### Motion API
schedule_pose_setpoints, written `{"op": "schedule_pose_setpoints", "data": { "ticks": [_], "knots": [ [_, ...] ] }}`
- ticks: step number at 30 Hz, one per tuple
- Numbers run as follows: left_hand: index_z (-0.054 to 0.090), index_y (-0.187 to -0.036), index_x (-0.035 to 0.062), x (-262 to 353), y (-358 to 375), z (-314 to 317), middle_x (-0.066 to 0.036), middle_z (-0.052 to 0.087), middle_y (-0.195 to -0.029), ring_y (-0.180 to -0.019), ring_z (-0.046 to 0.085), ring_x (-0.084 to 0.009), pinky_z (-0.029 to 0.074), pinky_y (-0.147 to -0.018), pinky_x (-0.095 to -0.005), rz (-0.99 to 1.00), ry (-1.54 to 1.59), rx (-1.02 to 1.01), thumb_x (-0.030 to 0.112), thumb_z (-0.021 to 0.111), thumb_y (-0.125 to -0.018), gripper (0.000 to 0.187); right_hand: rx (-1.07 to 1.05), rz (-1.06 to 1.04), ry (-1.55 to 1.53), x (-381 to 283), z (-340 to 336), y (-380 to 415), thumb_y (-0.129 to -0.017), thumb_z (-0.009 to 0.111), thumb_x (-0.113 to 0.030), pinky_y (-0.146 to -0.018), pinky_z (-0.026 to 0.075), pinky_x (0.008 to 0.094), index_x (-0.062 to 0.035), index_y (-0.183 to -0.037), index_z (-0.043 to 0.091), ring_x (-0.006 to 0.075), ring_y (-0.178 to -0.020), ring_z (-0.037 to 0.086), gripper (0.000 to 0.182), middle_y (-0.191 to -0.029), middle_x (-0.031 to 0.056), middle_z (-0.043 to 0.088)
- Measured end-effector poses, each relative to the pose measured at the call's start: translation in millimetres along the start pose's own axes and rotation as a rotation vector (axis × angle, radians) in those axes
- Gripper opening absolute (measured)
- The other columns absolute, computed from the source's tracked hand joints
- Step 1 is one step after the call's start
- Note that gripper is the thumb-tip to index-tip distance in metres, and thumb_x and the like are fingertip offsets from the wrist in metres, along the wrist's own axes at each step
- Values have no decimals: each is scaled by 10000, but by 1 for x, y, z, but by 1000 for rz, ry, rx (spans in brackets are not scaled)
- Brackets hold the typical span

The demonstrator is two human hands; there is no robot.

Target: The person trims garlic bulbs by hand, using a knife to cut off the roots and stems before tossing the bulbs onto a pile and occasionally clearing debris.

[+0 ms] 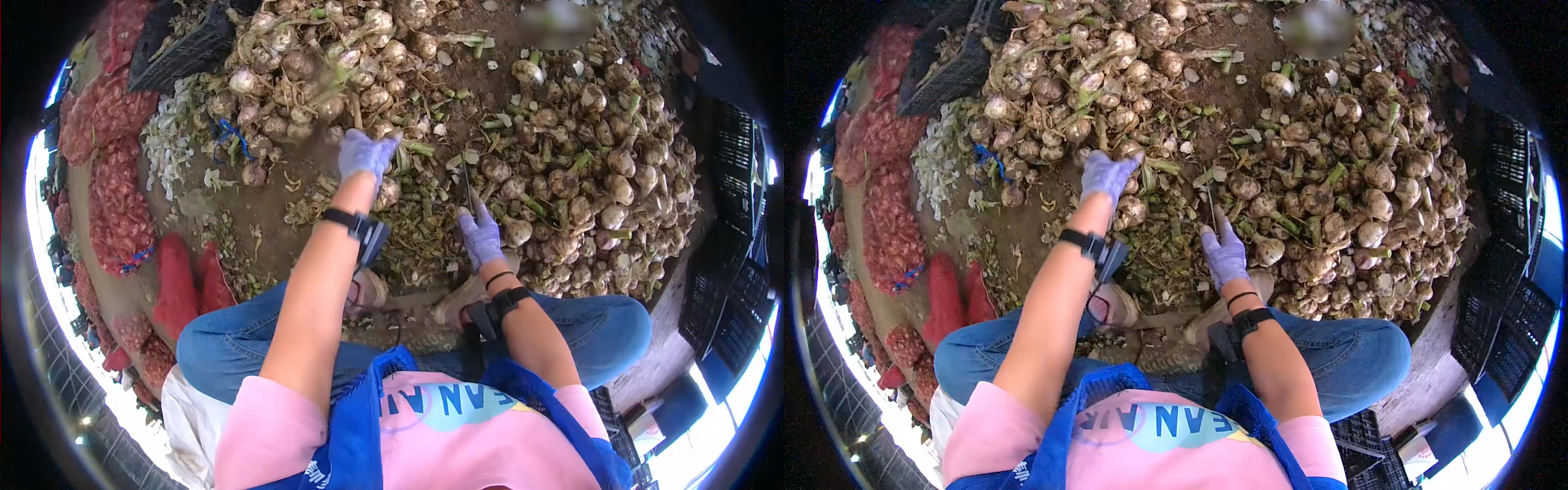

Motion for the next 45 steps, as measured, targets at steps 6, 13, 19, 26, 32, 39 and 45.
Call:
{"op": "schedule_pose_setpoints", "data": {
  "ticks": [6,13,19,26,32,39,45],
  "knots": [
    [469,-1233,-71,-9,-18,5,-240,600,-1181,-1077,611,-333,511,-868,-393,-162,165,-6,384,787,-754,733,-26,108,-131,-34,6,20,-932,572,-122,-902,415,246,-115,-1443,401,126,-1024,529,540,-1246,36,559],
    [447,-1229,31,26,108,-42,-134,552,-1184,-1079,561,-260,484,-959,-372,410,852,-424,88,768,-703,619,-89,-298,-343,-122,11,77,-892,652,-131,-712,448,185,-63,-1432,374,49,-823,529,611,-998,-25,579],
    [452,-1240,82,51,276,-113,-169,543,-1177,-1094,569,-353,507,-908,-384,1460,128,206,-1,737,-686,629,-276,-568,-432,-211,34,200,-797,768,-162,-789,474,236,-46,-1469,291,90,-927,542,832,-1114,10,557],
    [364,-1359,26,19,320,-131,-144,544,-1220,-1124,561,-250,481,-950,-353,1323,352,-239,87,841,-655,853,-328,-587,-321,-213,28,263,-815,749,-168,-703,475,209,-59,-1478,274,66,-805,529,823,-987,-12,536],
    [362,-1321,62,4,330,-147,-77,568,-1190,-1044,587,-165,509,-924,-315,942,870,-591,91,893,-609,888,-174,-1040,278,-233,17,304,-868,603,-14,-769,529,297,-80,-1470,301,153,-870,627,677,-1016,48,628],
    [400,-1306,55,4,355,-159,-103,637,-1068,-959,641,-165,510,-947,-352,946,1052,-808,24,697,-811,578,-380,-1527,1066,-250,32,378,-840,628,-314,-457,440,407,-232,-1389,465,294,-504,556,578,-667,97,526],
    [348,-1368,41,3,369,-163,-91,560,-1159,-1044,586,-180,520,-902,-339,1121,684,-557,121,896,-588,957,-381,-1560,1123,-245,37,374,-819,646,-297,-422,422,401,-315,-1386,466,275,-456,524,596,-603,74,446]
  ]
}}
Point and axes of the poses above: each hand's wrist, its own y-axis away from the middle knuckle, its own z-axis out of the palm, x = y × z, the point moved 5 cm from there along -y, towards the middle knuckle
